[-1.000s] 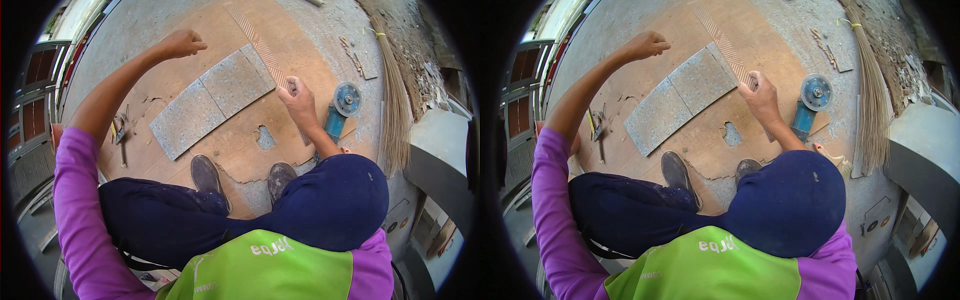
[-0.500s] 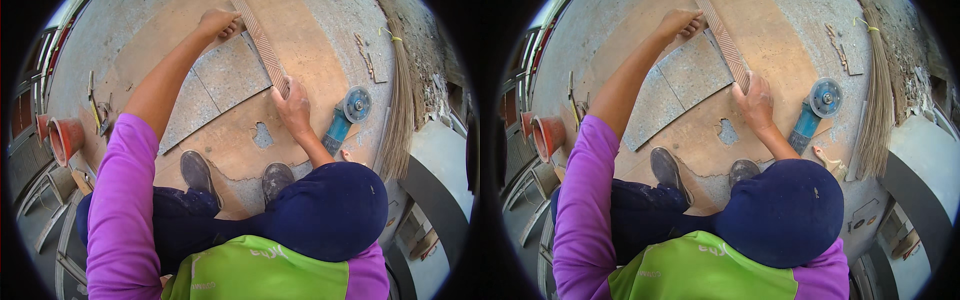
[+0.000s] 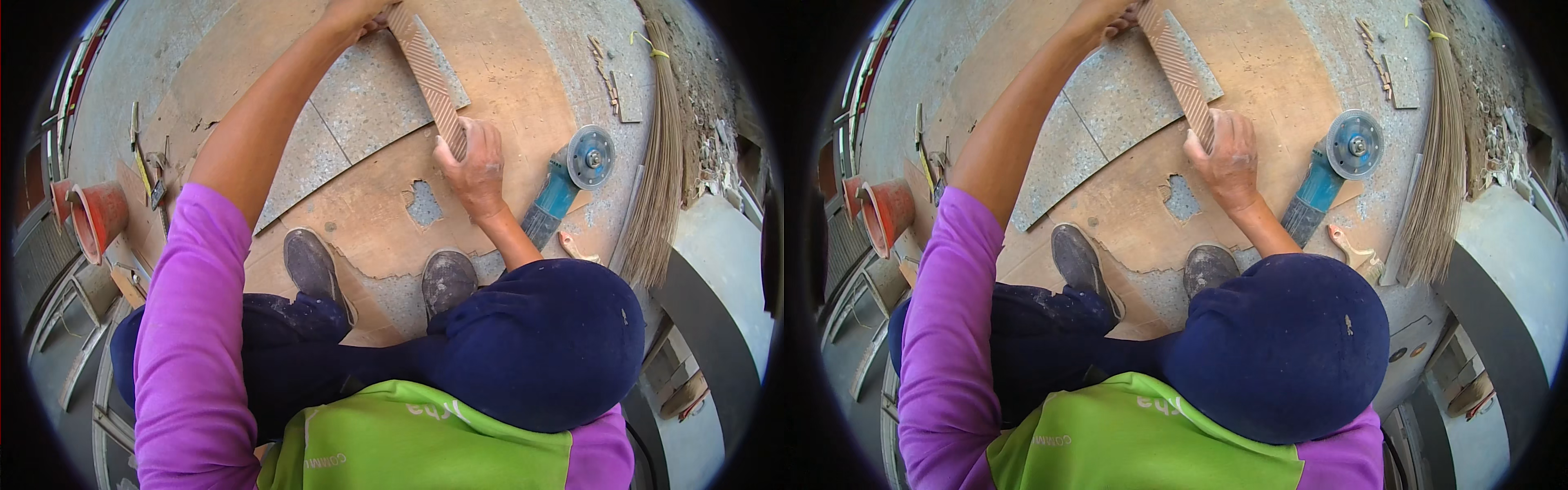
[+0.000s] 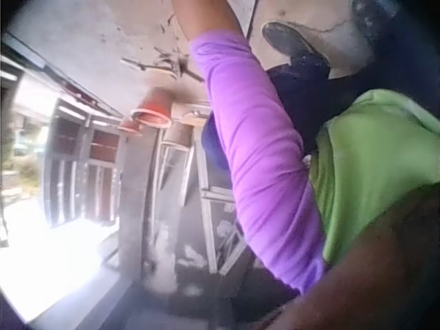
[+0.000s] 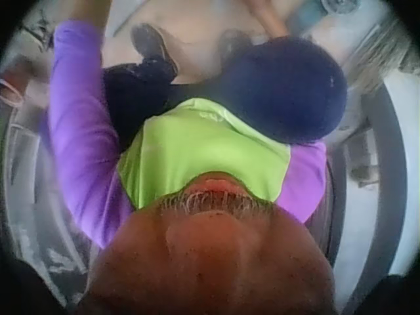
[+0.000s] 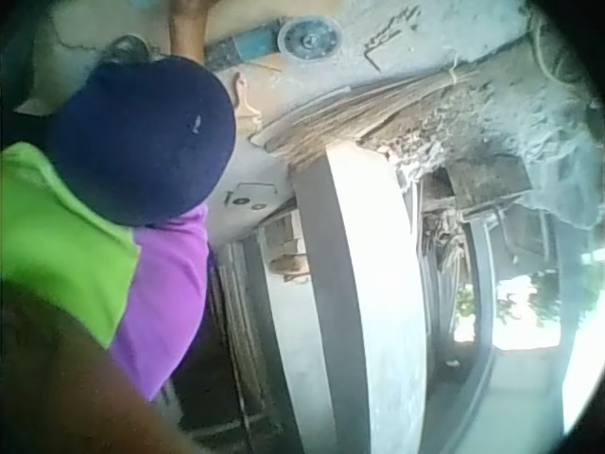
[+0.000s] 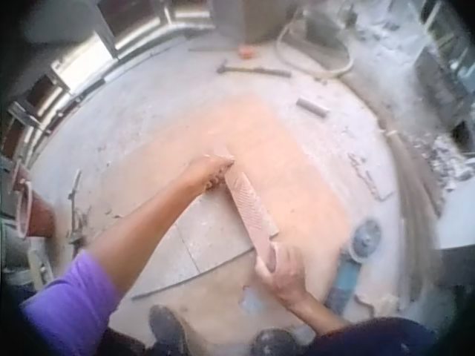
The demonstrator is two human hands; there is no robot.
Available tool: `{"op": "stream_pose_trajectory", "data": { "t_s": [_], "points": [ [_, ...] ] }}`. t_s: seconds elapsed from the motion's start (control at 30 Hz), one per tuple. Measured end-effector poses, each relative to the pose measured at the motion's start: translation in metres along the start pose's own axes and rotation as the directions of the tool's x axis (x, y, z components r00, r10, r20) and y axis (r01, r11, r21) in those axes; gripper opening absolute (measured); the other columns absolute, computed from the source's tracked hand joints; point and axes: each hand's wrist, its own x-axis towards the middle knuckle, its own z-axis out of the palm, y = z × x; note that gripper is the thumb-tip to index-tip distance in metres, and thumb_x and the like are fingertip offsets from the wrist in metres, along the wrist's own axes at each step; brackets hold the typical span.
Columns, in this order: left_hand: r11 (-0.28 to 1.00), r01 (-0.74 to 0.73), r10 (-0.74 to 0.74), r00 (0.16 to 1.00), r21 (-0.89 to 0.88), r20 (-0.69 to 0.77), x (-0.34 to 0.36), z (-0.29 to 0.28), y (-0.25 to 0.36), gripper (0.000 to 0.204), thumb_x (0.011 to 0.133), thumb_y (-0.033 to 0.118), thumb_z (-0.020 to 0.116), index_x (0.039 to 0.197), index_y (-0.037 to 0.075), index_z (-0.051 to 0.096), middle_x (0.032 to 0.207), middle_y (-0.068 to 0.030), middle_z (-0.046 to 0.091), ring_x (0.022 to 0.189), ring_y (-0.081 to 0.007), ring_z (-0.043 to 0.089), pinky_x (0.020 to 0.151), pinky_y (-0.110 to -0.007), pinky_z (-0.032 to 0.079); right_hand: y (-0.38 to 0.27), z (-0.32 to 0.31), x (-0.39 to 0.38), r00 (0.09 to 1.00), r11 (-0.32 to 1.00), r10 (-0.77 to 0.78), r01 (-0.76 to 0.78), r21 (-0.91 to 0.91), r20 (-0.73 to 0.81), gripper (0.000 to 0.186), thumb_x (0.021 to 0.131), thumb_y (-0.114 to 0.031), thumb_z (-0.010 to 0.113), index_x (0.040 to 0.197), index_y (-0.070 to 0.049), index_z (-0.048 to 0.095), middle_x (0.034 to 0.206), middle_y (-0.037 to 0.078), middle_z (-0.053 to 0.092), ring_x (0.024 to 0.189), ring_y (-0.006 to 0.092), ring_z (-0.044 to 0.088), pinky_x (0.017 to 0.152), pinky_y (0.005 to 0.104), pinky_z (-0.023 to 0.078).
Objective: The person aligns a guide piece on a tile, marks a line with a marker, and cuts the tile along the mark using an angle grinder.
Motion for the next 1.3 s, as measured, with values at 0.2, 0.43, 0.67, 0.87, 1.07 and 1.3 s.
{"op": "stream_pose_trajectory", "data": {
  "t_s": [0.2,0.43,0.67,0.87,1.07,1.3],
  "points": [
    [0.994,0.016,-0.003,0.993,-0.111,0.116,-0.021,-0.036,-0.014,0.034,0.085,0.037,0.080,0.077,0.009,0.064,0.065,-0.0029,0.055,0.052,-0.0133,0.044,0.047,-0.029,0.033,-0.015,-0.001,-0.001,0.997,0.998,-0.006,0.001,0.061,0.073,0.041,0.078,-0.014,0.076,0.113,0.001,0.059,0.098,0.017,0.058,0.094,0.0347,0.057,0.086,0.0455,0.049],
    [0.988,-0.043,0.052,0.997,-0.148,0.058,-0.027,-0.009,0.006,0.026,0.088,0.029,0.076,0.081,0.006,0.064,0.069,-0.0044,0.058,0.055,-0.0157,0.054,0.050,-0.029,0.041,0.001,-0.015,0.004,0.999,0.999,0.016,-0.017,0.030,0.040,0.044,0.078,-0.014,0.077,0.116,0.001,0.060,0.101,0.017,0.061,0.095,0.0346,0.059,0.085,0.0449,0.050],
    [0.925,-0.226,0.236,0.972,-0.306,-0.004,-0.031,0.003,0.032,0.023,0.088,0.021,0.076,0.087,0.001,0.065,0.081,-0.0102,0.066,0.066,-0.0236,0.067,0.065,-0.037,0.060,0.002,-0.035,0.016,0.824,0.700,0.374,-0.552,0.454,0.425,0.031,0.098,-0.020,0.061,0.117,0.004,0.068,0.092,0.012,0.068,0.082,0.0201,0.064,0.076,0.0345,0.052],
    [0.956,-0.162,0.164,0.986,-0.246,-0.010,-0.029,0.019,0.034,0.024,0.088,0.019,0.079,0.085,-0.002,0.069,0.074,-0.0106,0.063,0.061,-0.0227,0.063,0.055,-0.036,0.053,0.001,-0.031,0.017,0.677,0.460,0.503,-0.736,0.498,0.537,0.033,0.100,-0.024,0.059,0.120,0.002,0.068,0.089,0.008,0.070,0.083,0.0147,0.065,0.076,0.0315,0.053],
    [0.976,-0.188,0.182,0.981,-0.113,-0.062,0.000,0.015,0.013,0.025,0.086,0.018,0.081,0.081,-0.002,0.066,0.069,-0.0085,0.060,0.053,-0.0184,0.055,0.044,-0.035,0.042,-0.003,-0.023,0.016,0.923,0.936,0.320,-0.343,0.080,0.214,0.043,0.092,-0.027,0.071,0.124,0.001,0.064,0.108,0.022,0.069,0.103,0.0360,0.065,0.087,0.0441,0.052],
    [0.950,-0.272,0.297,0.939,0.154,-0.173,-0.009,0.018,0.011,0.027,0.086,0.016,0.079,0.097,-0.003,0.064,0.070,-0.0114,0.066,0.056,-0.0236,0.063,0.052,-0.038,0.051,0.002,-0.016,0.014,0.971,0.982,0.181,-0.170,-0.077,0.159,0.044,0.086,-0.023,0.074,0.120,0.003,0.064,0.099,0.020,0.063,0.097,0.0387,0.061,0.086,0.0471,0.051]
  ]
}}
